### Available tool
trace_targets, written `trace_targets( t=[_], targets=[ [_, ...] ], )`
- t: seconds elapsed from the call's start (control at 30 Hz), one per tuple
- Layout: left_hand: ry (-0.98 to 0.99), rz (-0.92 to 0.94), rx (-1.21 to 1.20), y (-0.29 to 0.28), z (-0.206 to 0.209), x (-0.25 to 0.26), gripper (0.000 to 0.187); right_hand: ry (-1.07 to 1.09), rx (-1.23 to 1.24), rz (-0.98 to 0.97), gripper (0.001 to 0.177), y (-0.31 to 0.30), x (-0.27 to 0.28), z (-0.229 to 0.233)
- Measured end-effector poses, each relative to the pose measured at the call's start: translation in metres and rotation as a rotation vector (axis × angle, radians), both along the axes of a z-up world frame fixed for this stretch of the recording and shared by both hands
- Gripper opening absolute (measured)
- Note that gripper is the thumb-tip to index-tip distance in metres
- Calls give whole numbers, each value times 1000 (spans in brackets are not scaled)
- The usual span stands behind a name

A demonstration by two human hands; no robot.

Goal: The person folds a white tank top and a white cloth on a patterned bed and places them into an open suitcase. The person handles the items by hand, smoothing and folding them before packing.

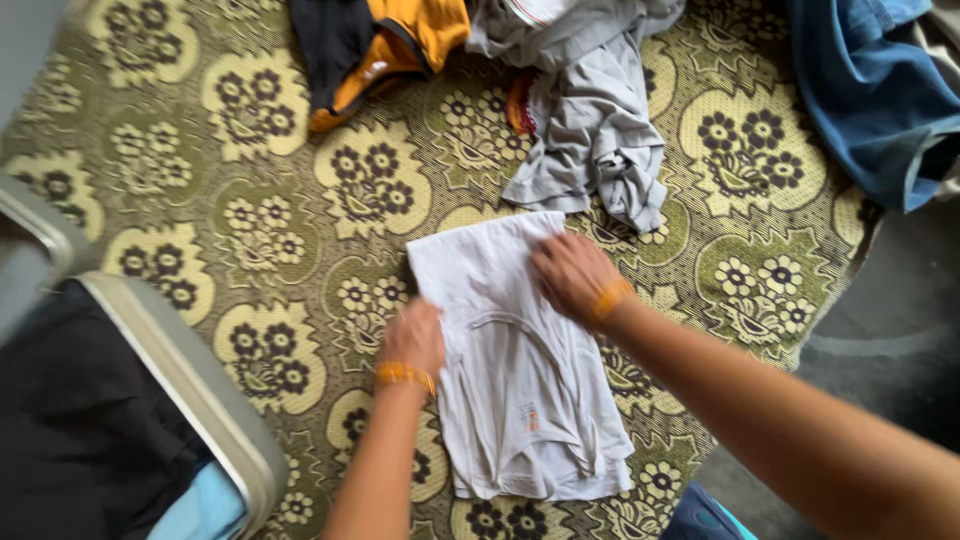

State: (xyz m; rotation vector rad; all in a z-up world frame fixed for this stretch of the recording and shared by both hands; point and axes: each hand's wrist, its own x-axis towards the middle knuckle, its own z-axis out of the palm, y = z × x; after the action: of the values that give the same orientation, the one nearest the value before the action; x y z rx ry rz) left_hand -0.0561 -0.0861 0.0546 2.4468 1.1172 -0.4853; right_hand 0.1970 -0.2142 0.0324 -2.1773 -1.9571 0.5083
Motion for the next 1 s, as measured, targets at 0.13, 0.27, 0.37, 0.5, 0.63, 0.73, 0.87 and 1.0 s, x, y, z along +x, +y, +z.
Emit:
trace_targets(
  t=[0.13,0.27,0.37,0.5,0.63,0.73,0.87,1.0],
  targets=[
    [-79,-50,155,40,-24,39,46,-110,-34,16,45,51,20,-15],
    [74,16,98,59,-27,61,77,-5,-256,-51,75,70,32,-25],
    [197,10,75,61,-20,68,83,-74,-366,-14,70,71,35,-25],
    [220,3,97,67,-15,78,64,-28,-429,-49,60,73,41,-19],
    [232,38,26,78,-19,81,36,118,-367,-83,44,71,47,-18],
    [220,134,-140,86,-22,80,38,225,-387,-145,42,65,52,-19],
    [282,81,-136,97,-16,81,29,288,-344,-163,40,62,58,-12],
    [190,25,7,110,5,82,27,227,-155,-126,33,73,61,2]
  ],
)
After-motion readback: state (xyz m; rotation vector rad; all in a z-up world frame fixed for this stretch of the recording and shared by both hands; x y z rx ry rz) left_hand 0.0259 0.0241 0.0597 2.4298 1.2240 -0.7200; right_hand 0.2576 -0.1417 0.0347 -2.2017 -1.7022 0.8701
